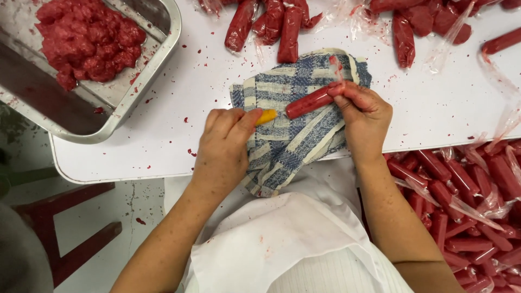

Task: Manually tying knots in plastic casings filled with meat mixture to create individual sausages on a production table.

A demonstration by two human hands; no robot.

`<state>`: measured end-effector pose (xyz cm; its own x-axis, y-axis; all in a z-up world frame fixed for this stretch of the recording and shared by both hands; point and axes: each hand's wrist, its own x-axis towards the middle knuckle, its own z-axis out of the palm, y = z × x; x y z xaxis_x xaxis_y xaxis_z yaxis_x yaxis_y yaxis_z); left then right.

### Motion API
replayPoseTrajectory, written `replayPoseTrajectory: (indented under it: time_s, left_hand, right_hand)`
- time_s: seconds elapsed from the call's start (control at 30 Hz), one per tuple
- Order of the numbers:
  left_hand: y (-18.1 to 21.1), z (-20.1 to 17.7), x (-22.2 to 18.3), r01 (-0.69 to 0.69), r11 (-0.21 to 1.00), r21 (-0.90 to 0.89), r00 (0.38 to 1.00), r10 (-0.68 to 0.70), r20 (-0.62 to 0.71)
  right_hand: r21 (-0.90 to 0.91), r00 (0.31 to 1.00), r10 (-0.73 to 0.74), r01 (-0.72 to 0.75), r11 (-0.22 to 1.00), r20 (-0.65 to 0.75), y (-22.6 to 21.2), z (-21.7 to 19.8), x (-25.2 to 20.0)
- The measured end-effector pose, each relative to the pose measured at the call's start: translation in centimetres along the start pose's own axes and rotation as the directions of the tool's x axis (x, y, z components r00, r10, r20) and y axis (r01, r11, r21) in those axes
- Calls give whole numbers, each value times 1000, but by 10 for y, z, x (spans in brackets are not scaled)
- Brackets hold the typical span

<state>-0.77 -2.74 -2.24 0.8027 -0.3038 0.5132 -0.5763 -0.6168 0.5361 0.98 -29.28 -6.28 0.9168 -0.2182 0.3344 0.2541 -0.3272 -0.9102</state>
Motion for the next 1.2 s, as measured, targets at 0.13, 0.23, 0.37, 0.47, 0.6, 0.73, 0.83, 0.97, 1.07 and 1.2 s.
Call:
replayPoseTrajectory:
  time_s: [0.13, 0.23, 0.37, 0.47, 0.6, 0.73, 0.83, 0.97, 1.07, 1.2]
  left_hand:
    - [0, 14, 3, -33, 999, -36, 998, 35, 44]
    - [-3, 9, 3, -20, 997, -69, 1000, 22, 20]
    - [-14, -3, 12, -49, 994, -97, 998, 51, 21]
    - [-16, 23, 7, -106, 988, -109, 994, 106, -10]
    - [-22, -4, 15, -78, 982, -172, 997, 81, 11]
    - [-25, -23, 23, -40, 998, -54, 999, 39, -22]
    - [-4, -12, 36, -112, 992, -65, 993, 111, -26]
    - [34, -19, 46, -278, 961, 2, 957, 277, 88]
    - [53, -21, 46, -346, 888, 302, 937, 313, 152]
    - [58, -13, 46, -370, 863, 345, 929, 347, 129]
  right_hand:
    - [-13, 1000, 2, -2, 1000, -8, -1, -1, 1]
    - [-12, 1000, 9, -10, 1000, -18, -2, 0, 0]
    - [-13, 1000, 4, -4, 1000, -2, -4, 0, 1]
    - [-13, 1000, 4, -4, 1000, -9, -1, 1, 0]
    - [31, 1000, -1, 2, 1000, -23, -1, -1, 2]
    - [121, 999, 49, -47, 991, -13, -11, 3, 0]
    - [109, 999, 38, -36, 993, -17, -18, 0, -1]
    - [-35, 992, 85, -82, 996, 90, -46, -9, -3]
    - [-149, 993, -72, 85, 985, 92, -62, -6, -4]
    - [-267, 980, -131, 167, 949, 151, -81, -2, -4]
